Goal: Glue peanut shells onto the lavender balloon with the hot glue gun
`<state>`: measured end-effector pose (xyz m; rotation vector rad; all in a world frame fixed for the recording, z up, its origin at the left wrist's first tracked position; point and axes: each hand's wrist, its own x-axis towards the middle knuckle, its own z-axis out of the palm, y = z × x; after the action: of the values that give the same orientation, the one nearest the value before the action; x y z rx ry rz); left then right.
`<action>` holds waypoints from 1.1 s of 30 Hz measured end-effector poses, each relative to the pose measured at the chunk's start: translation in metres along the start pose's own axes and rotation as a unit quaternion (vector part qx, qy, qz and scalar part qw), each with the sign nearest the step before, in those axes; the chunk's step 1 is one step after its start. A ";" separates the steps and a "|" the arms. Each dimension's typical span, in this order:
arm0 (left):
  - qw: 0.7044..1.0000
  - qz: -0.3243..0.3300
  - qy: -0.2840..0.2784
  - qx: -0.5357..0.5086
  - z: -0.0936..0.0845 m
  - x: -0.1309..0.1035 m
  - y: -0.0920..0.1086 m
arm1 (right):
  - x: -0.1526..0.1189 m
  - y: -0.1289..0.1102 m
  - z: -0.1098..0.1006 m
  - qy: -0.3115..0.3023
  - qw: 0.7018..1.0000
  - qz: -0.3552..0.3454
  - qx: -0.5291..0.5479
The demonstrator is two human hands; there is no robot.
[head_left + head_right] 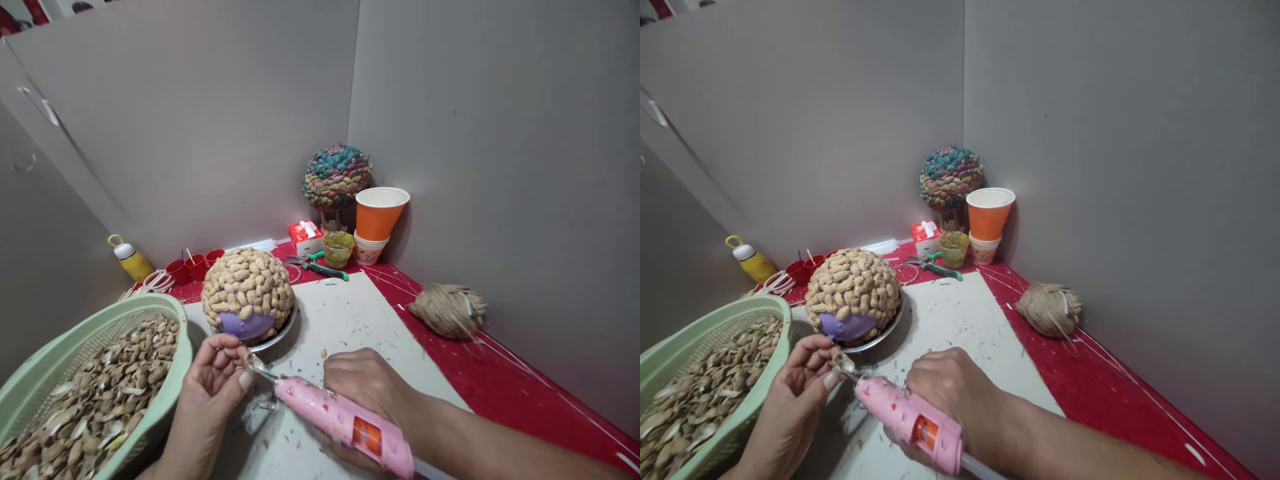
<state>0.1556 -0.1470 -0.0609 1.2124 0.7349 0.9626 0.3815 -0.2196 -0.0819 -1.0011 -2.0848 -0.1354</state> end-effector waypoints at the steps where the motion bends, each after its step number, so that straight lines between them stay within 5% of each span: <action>1: 1.000 0.000 0.000 -0.001 0.000 0.000 0.000 | 0.000 0.000 0.000 0.000 1.000 -0.001 0.001; 33: 0.998 -0.007 0.054 -0.034 0.009 -0.004 0.009 | -0.005 0.008 0.003 -0.001 1.000 0.003 0.016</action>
<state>0.1601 -0.1537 -0.0499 1.1007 0.7891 1.0390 0.3868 -0.2160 -0.0889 -0.9889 -2.0791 -0.0975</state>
